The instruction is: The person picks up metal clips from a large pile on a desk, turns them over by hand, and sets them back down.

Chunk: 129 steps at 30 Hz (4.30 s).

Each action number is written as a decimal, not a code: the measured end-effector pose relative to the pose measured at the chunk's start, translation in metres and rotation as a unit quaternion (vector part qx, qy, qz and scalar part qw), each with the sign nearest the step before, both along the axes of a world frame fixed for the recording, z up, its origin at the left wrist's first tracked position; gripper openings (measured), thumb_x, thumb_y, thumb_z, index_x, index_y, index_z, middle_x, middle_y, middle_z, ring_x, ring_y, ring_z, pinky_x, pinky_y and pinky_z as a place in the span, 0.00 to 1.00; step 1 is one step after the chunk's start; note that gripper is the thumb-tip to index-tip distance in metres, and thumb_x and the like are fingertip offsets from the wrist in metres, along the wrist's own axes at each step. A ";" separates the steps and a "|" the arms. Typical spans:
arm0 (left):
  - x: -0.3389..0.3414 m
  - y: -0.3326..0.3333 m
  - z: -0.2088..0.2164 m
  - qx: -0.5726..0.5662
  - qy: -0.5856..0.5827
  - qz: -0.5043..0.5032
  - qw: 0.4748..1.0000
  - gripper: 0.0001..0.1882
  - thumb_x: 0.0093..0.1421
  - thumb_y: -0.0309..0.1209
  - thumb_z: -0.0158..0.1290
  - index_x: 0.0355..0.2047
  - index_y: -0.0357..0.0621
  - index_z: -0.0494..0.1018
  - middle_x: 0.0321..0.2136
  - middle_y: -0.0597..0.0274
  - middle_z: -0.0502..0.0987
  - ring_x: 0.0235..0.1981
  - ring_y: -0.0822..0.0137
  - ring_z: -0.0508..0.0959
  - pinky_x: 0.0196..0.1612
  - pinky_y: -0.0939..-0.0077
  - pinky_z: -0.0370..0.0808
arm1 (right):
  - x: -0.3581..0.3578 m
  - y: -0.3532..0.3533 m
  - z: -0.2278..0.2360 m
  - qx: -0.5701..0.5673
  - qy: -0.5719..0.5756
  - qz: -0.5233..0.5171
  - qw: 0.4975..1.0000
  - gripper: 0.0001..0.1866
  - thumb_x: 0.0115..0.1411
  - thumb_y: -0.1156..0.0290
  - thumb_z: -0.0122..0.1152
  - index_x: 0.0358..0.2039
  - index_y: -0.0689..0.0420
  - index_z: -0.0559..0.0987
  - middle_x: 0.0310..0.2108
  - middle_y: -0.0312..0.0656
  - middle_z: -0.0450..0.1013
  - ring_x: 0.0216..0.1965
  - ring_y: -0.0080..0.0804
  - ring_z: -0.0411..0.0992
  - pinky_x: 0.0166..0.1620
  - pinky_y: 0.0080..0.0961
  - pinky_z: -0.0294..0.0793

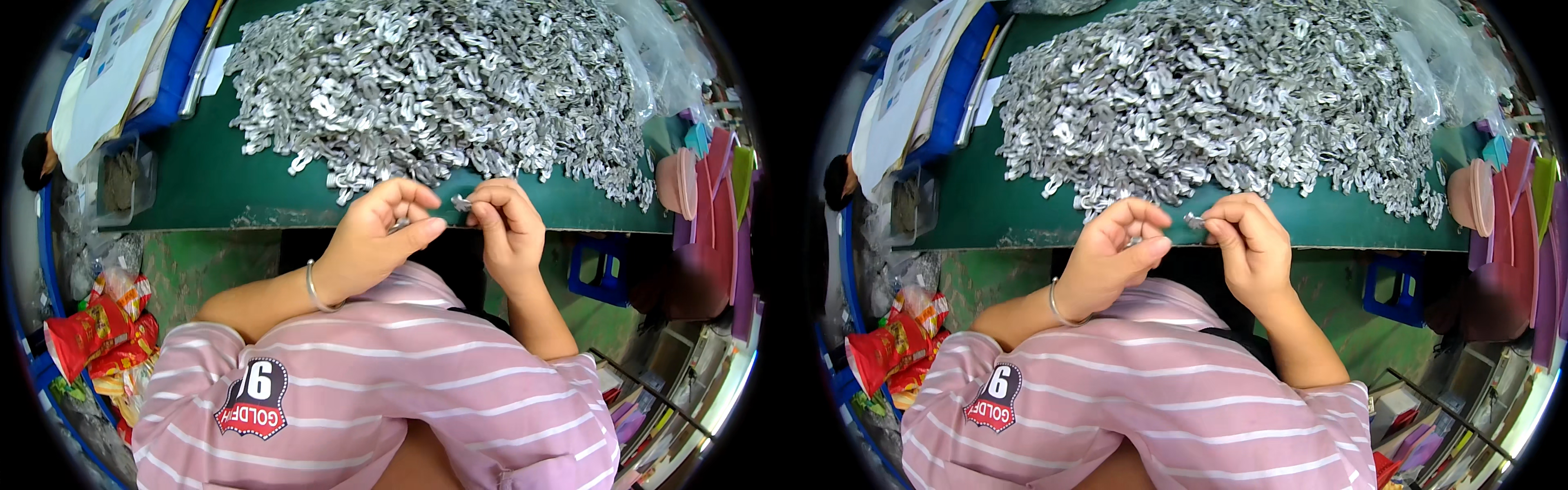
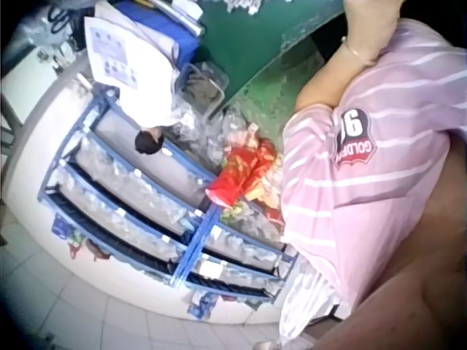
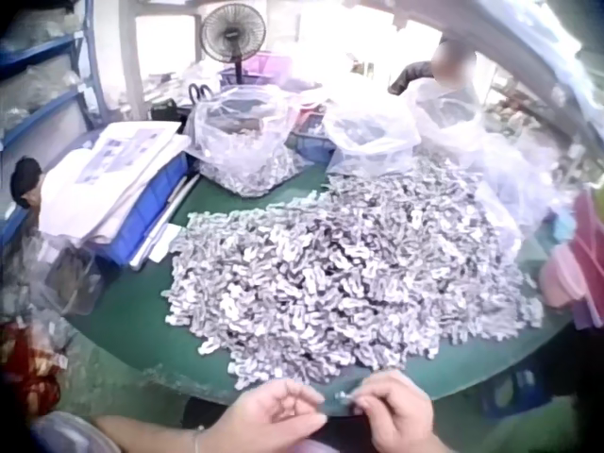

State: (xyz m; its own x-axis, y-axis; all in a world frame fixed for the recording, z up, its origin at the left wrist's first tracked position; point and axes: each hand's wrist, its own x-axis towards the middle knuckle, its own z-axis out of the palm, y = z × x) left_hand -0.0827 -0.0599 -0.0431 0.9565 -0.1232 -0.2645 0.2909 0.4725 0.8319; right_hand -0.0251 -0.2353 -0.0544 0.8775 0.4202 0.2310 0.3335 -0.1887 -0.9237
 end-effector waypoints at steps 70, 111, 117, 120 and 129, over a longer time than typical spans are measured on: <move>0.001 0.014 -0.013 0.174 -0.127 0.020 0.976 0.08 0.52 0.24 0.56 0.34 0.38 0.72 0.25 0.67 0.72 0.24 0.80 0.68 0.27 0.88 0.65 | -0.009 0.016 -0.005 0.144 0.101 0.065 0.982 0.07 0.48 0.87 0.57 0.28 0.66 0.73 0.32 0.45 0.71 0.32 0.27 0.70 0.35 0.19 0.71; -0.007 0.024 -0.007 0.113 -0.063 0.060 0.990 0.08 0.53 0.24 0.55 0.33 0.38 0.70 0.21 0.72 0.68 0.23 0.83 0.65 0.26 0.90 0.64 | 0.000 0.029 0.009 -0.097 -0.109 0.052 0.988 0.05 0.47 0.81 0.59 0.27 0.62 0.75 0.27 0.43 0.70 0.26 0.33 0.70 0.26 0.24 0.68; -0.004 0.022 -0.013 0.168 -0.198 0.068 0.963 0.07 0.50 0.23 0.57 0.31 0.39 0.73 0.25 0.66 0.73 0.28 0.77 0.71 0.33 0.84 0.68 | -0.010 0.030 0.004 0.087 0.079 0.114 0.986 0.06 0.53 0.87 0.49 0.32 0.69 0.73 0.32 0.47 0.71 0.32 0.28 0.72 0.34 0.19 0.75; -0.004 0.027 -0.014 0.212 -0.241 0.074 0.944 0.07 0.49 0.22 0.57 0.30 0.38 0.74 0.27 0.62 0.74 0.29 0.73 0.73 0.34 0.82 0.68 | -0.006 0.032 0.002 0.101 0.020 0.130 0.986 0.06 0.52 0.88 0.50 0.32 0.68 0.73 0.32 0.48 0.71 0.31 0.29 0.72 0.34 0.20 0.75; -0.008 0.027 -0.004 0.056 -0.042 0.043 0.997 0.06 0.57 0.26 0.51 0.33 0.36 0.73 0.25 0.63 0.74 0.21 0.77 0.72 0.23 0.87 0.68 | -0.008 0.032 0.001 0.164 -0.069 0.061 0.982 0.15 0.46 0.89 0.57 0.34 0.63 0.68 0.33 0.51 0.71 0.32 0.32 0.72 0.33 0.21 0.72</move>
